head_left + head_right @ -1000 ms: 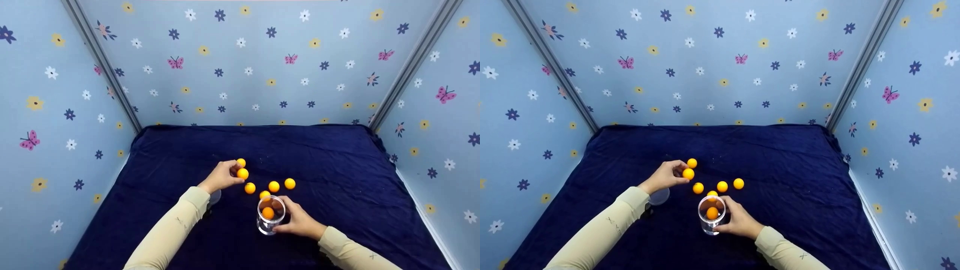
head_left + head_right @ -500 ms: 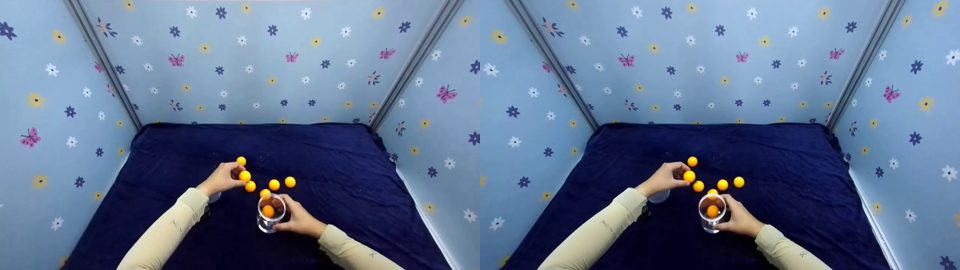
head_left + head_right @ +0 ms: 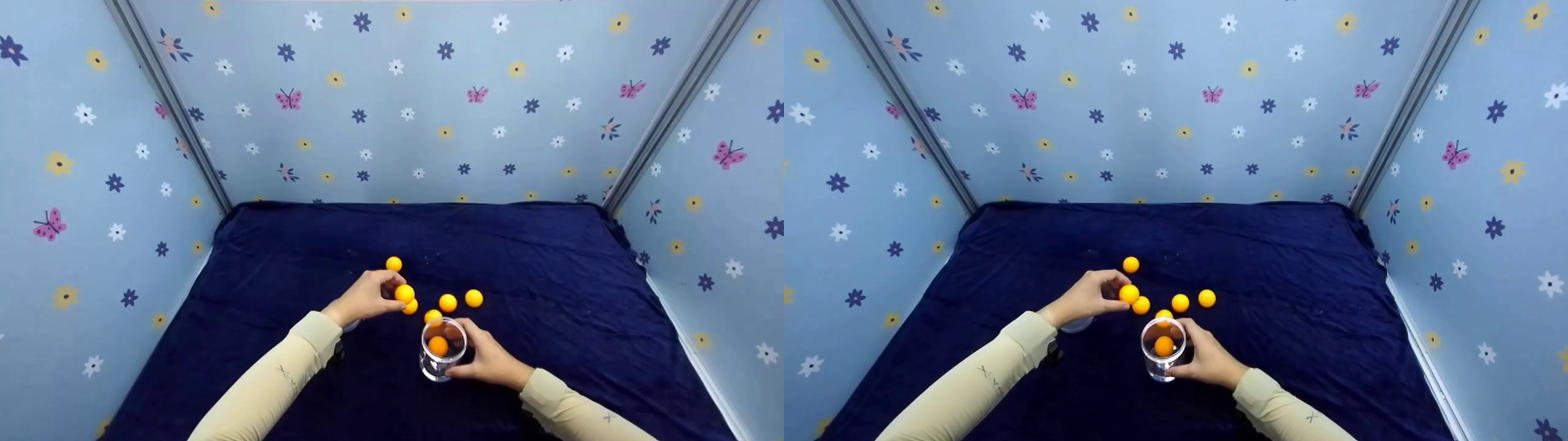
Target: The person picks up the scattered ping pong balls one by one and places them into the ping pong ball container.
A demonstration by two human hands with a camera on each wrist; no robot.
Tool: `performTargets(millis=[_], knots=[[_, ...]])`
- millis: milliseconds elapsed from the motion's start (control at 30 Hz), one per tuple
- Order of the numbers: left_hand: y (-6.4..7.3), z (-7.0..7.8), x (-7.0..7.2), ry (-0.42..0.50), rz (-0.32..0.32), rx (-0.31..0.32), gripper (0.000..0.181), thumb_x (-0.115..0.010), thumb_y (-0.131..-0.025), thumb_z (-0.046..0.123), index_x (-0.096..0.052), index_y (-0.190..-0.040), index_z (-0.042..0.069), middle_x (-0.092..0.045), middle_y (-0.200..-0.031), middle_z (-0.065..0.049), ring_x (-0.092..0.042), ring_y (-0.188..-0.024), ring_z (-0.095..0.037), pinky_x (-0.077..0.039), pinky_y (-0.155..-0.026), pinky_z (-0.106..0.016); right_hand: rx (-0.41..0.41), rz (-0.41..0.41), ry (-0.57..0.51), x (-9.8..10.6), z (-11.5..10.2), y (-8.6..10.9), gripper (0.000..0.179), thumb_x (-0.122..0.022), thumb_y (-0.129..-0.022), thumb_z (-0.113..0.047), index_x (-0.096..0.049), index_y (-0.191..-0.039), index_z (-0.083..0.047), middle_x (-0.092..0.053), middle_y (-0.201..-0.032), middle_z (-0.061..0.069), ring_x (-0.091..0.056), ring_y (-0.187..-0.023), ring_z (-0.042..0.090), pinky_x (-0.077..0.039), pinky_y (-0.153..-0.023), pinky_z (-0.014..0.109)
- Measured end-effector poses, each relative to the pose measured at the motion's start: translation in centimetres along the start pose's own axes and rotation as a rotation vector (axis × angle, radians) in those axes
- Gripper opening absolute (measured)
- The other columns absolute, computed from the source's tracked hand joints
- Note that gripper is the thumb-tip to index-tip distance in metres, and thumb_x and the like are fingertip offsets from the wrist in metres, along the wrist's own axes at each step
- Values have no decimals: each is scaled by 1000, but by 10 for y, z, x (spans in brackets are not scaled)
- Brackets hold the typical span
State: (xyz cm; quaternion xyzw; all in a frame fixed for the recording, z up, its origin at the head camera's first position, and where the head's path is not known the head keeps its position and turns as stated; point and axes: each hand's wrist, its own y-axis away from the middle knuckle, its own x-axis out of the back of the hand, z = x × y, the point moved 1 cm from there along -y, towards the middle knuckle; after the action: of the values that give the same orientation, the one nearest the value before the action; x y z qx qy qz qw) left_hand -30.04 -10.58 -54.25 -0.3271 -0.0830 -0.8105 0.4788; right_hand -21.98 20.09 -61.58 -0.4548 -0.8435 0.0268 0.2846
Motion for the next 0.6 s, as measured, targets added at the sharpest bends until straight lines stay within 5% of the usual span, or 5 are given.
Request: performTargets(millis=[600], knots=[[1, 20, -5, 25, -16, -69, 36, -92, -87, 13, -75, -118, 5, -80, -107, -10, -76, -90, -27, -63, -82, -31, -3, 2, 24, -1, 3, 1, 83, -100, -78, -18, -53, -141, 8, -71, -137, 22, -70, -125, 43, -57, -111, 36]])
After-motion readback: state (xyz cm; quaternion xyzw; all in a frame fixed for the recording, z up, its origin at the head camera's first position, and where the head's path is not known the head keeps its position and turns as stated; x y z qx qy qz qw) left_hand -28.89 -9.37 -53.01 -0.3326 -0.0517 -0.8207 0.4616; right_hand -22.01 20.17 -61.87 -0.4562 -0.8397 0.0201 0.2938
